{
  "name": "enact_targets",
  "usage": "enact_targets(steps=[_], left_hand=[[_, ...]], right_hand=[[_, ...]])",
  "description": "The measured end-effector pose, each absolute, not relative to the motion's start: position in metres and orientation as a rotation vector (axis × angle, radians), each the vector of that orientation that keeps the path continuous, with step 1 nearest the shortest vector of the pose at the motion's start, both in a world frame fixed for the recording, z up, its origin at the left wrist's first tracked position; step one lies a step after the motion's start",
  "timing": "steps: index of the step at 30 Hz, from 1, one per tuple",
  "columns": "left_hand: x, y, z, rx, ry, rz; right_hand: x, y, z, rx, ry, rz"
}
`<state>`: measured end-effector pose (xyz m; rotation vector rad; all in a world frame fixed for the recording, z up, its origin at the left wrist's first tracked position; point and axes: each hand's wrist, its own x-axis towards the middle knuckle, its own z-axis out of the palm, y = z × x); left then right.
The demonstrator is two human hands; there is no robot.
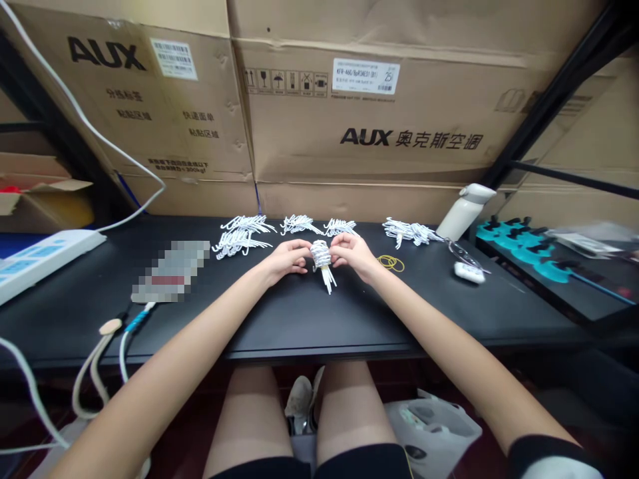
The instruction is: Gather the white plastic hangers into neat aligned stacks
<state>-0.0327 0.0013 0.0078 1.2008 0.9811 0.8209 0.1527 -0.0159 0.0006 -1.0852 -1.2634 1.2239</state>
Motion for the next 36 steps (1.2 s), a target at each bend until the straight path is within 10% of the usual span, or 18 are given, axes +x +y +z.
enact_targets(steps=[36], left_hand=[[-0.0269, -0.0015, 0.0104, 1.215, 1.041, 0.883]], right_hand=[[0.1521, -0.016, -0.0008, -1.066, -1.246, 1.228]])
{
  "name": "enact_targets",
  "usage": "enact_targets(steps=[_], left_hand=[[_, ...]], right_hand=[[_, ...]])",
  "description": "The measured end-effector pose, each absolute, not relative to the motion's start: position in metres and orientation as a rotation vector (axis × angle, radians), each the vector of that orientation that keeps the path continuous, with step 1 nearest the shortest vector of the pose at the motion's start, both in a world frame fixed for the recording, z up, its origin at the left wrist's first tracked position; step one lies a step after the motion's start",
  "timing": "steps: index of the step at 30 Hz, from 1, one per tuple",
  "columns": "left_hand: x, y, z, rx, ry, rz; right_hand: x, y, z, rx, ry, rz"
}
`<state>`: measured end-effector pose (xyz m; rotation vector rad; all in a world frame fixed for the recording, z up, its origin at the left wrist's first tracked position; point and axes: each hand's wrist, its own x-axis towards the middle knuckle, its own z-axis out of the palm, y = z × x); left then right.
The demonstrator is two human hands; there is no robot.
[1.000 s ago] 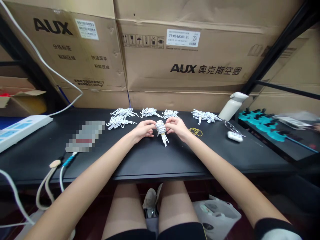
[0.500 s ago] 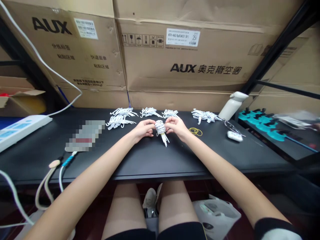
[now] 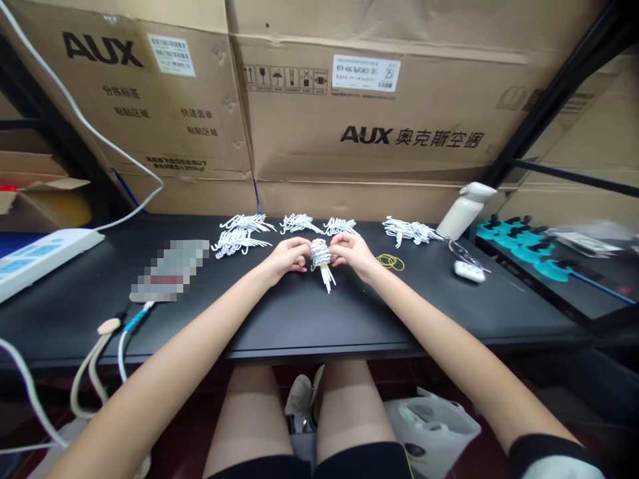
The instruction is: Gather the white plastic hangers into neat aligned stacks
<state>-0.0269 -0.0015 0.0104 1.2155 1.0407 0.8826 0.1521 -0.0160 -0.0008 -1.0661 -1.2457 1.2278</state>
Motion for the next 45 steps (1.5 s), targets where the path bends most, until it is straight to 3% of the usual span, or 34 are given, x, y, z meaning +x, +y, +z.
enact_targets(steps=[20, 45], left_hand=[[-0.028, 0.008, -0.006, 1.755, 1.019, 0.901], [-0.024, -0.004, 0.01, 1.496, 1.119, 0.857]], right_hand=[[0.154, -0.016, -0.003, -1.045, -1.635, 0.957], [0.154, -0.011, -0.008, -1.07, -1.473, 1.017]])
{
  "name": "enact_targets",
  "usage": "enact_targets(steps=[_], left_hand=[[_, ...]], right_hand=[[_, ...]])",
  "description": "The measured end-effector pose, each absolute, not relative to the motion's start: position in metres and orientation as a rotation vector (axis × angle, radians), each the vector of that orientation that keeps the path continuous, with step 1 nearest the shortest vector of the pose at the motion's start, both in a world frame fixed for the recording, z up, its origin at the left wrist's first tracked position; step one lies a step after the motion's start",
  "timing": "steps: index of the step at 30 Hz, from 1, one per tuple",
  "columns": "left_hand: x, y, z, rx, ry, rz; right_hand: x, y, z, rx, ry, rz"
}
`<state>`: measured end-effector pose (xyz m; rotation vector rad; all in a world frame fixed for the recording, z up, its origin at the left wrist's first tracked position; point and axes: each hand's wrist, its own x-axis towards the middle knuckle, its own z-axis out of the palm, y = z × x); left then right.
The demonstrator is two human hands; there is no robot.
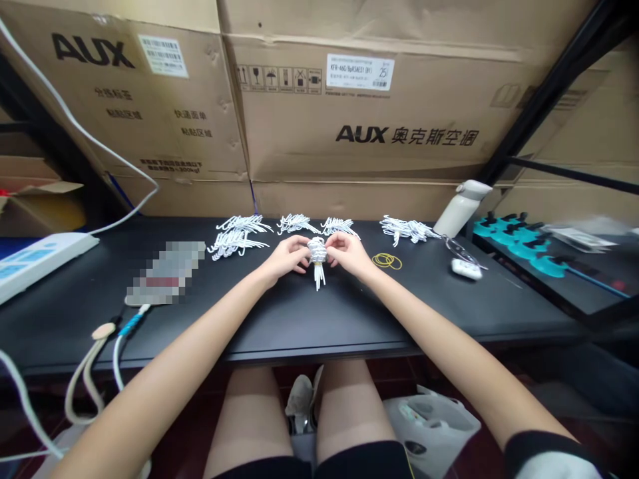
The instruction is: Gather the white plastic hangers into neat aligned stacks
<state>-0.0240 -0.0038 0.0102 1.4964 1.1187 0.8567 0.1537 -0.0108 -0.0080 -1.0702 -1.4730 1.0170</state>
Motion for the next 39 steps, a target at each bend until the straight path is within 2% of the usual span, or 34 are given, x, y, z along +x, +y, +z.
enact_targets(steps=[28, 39], left_hand=[[-0.0301, -0.0003, 0.0072, 1.441, 1.042, 0.84], [-0.0286, 0.0012, 0.0038, 1.649, 1.037, 0.849]], right_hand=[[0.1532, -0.0112, -0.0072, -1.084, -1.503, 0.99], [0.1574, -0.0198, -0.003, -1.109, -1.778, 0.674]])
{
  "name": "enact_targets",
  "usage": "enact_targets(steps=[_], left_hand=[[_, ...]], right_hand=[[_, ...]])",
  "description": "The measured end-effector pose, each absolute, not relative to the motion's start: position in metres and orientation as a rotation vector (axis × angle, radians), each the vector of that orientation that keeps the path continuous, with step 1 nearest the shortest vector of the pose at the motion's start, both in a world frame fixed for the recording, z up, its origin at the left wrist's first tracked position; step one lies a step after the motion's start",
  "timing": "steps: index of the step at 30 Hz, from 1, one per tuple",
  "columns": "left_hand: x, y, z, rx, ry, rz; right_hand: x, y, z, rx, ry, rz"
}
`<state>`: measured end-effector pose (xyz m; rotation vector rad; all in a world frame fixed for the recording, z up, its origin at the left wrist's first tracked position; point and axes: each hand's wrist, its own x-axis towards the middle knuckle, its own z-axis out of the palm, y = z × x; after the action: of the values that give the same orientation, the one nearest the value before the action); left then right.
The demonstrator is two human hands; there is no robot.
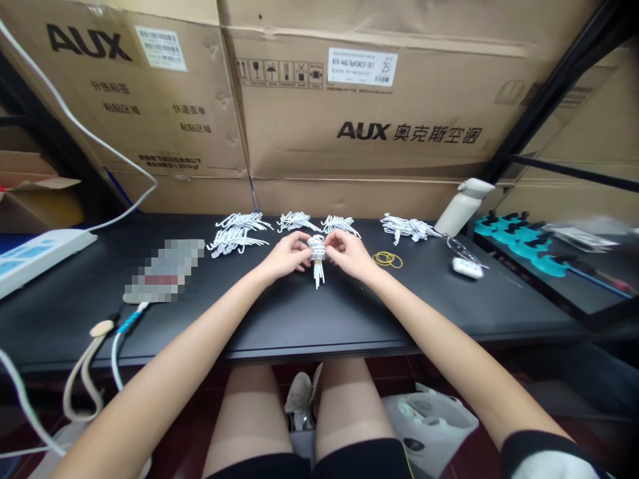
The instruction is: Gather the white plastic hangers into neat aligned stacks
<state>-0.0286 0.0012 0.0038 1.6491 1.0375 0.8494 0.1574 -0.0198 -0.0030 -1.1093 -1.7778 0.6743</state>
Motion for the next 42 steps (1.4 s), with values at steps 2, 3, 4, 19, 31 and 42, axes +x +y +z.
enact_targets(steps=[2, 3, 4, 19, 31, 42], left_hand=[[-0.029, 0.002, 0.001, 1.708, 1.033, 0.85], [-0.029, 0.003, 0.001, 1.734, 1.032, 0.849], [-0.029, 0.003, 0.0, 1.756, 1.031, 0.849], [-0.029, -0.004, 0.01, 1.39, 1.033, 0.824], [-0.027, -0.005, 0.013, 1.343, 1.101, 0.814], [-0.027, -0.001, 0.01, 1.343, 1.114, 0.8]], right_hand=[[0.158, -0.022, -0.001, -1.096, -1.836, 0.593], [0.158, -0.024, 0.0, -1.089, -1.861, 0.56], [0.158, -0.024, 0.001, -1.084, -1.88, 0.535], [0.154, -0.018, -0.006, -1.077, -1.65, 0.809], [0.15, -0.015, -0.008, -1.051, -1.532, 0.945], [0.151, -0.014, -0.008, -1.068, -1.503, 0.94]])
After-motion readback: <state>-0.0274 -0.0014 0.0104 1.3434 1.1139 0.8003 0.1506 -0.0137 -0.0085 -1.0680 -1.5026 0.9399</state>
